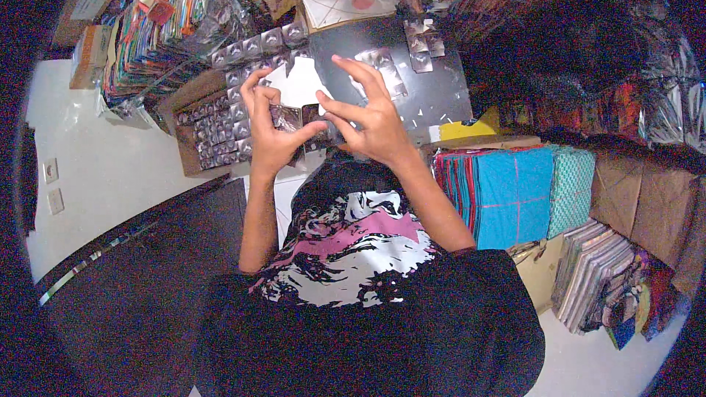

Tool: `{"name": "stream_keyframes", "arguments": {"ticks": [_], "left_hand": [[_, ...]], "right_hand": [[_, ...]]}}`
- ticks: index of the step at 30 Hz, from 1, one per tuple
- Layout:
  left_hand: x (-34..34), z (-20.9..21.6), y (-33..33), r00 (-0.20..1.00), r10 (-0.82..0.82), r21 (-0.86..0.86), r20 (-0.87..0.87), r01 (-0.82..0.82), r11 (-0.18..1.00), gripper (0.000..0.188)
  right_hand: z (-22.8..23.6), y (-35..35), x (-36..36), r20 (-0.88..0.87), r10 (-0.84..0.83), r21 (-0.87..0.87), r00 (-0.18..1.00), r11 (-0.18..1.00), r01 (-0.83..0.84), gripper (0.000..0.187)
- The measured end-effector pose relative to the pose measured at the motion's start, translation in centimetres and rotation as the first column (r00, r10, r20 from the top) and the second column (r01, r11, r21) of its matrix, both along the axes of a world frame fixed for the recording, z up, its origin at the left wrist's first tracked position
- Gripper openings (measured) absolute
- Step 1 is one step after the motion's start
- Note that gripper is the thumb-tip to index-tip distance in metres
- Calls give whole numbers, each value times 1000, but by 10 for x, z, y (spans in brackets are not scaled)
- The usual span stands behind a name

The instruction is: Assembling small silver cardboard toy boxes.

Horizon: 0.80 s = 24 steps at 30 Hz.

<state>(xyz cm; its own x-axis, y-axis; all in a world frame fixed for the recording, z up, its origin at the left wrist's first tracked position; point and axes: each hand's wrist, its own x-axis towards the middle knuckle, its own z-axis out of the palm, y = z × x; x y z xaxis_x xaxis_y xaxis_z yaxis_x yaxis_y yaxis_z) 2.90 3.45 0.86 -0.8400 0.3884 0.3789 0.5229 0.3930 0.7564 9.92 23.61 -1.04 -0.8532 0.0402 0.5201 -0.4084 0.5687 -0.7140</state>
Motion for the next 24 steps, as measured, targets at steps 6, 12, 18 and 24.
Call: {"name": "stream_keyframes", "arguments": {"ticks": [6,12,18,24], "left_hand": [[-6,-6,-35,957,-222,-127,-187,200,972,96],[-4,-23,-49,885,-406,128,-228,441,889,130],[-6,-20,-71,966,-235,-130,110,249,960,93],[-20,-18,-86,956,-262,-219,-133,230,948,57]], "right_hand": [[36,-11,-2,156,129,-51,979,991,-122,34],[46,-41,-22,193,129,68,973,987,-145,25],[42,-66,-21,254,17,-66,967,998,0,10],[40,-70,-16,314,46,49,948,997,-64,13]]}}
